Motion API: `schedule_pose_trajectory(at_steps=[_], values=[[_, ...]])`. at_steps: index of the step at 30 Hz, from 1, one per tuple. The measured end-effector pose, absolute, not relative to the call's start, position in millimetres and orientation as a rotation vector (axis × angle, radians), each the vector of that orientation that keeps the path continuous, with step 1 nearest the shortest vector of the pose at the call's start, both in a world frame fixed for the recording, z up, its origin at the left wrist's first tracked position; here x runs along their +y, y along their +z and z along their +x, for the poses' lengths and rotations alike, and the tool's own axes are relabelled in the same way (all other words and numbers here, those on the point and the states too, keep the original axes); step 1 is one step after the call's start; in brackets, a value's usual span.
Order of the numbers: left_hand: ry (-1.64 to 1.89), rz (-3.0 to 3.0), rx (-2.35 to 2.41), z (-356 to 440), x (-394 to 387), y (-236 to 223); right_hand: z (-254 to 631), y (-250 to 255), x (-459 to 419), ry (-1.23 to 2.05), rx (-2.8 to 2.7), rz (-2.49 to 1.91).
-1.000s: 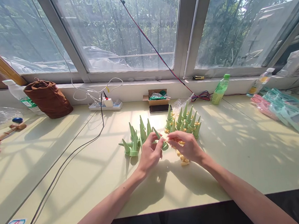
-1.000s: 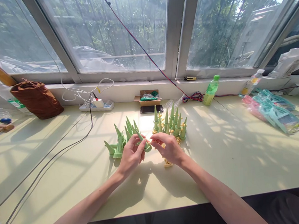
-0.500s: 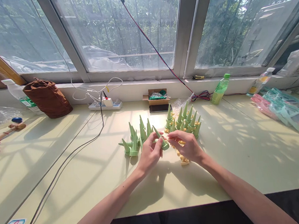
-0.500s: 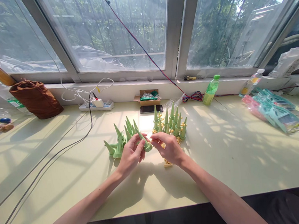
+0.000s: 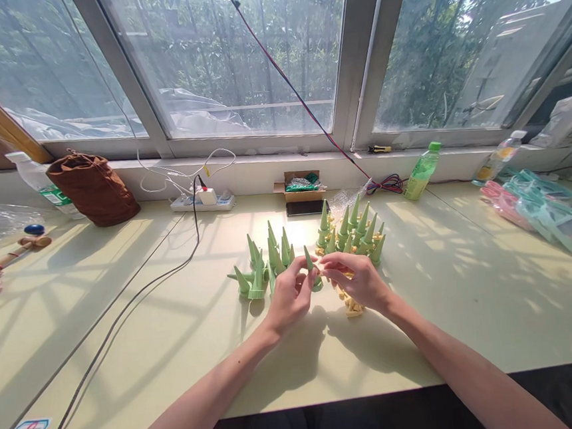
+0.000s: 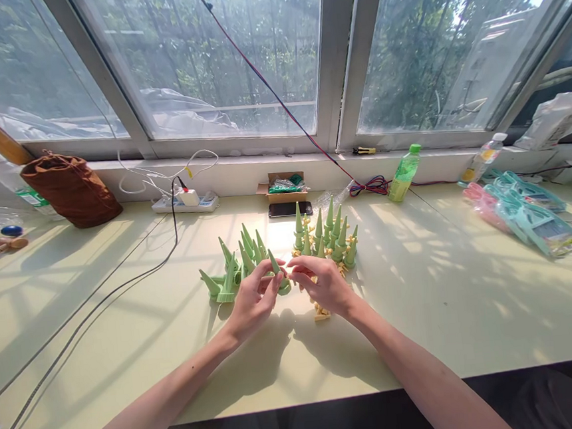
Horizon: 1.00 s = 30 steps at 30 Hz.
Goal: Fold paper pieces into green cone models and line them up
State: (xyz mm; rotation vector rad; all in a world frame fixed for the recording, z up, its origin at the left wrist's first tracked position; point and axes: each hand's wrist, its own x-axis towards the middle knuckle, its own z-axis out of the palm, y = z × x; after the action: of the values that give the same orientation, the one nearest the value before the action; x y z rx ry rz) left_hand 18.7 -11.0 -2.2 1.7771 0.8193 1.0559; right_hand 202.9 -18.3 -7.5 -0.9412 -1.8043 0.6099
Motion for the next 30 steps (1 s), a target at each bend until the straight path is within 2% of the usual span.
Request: schedule_pose_trajectory(at_steps=[15,30], values=[[1.093,1.854,0.869,20.7,-14.1,-2.0,201.8,-5.2,-19.9,0.519,-1.857,-1.062],[1.129,1.612,0.864,21.6,-13.0,-0.2,201.1,-5.2,-18.7,0.398,-1.932,-1.087]])
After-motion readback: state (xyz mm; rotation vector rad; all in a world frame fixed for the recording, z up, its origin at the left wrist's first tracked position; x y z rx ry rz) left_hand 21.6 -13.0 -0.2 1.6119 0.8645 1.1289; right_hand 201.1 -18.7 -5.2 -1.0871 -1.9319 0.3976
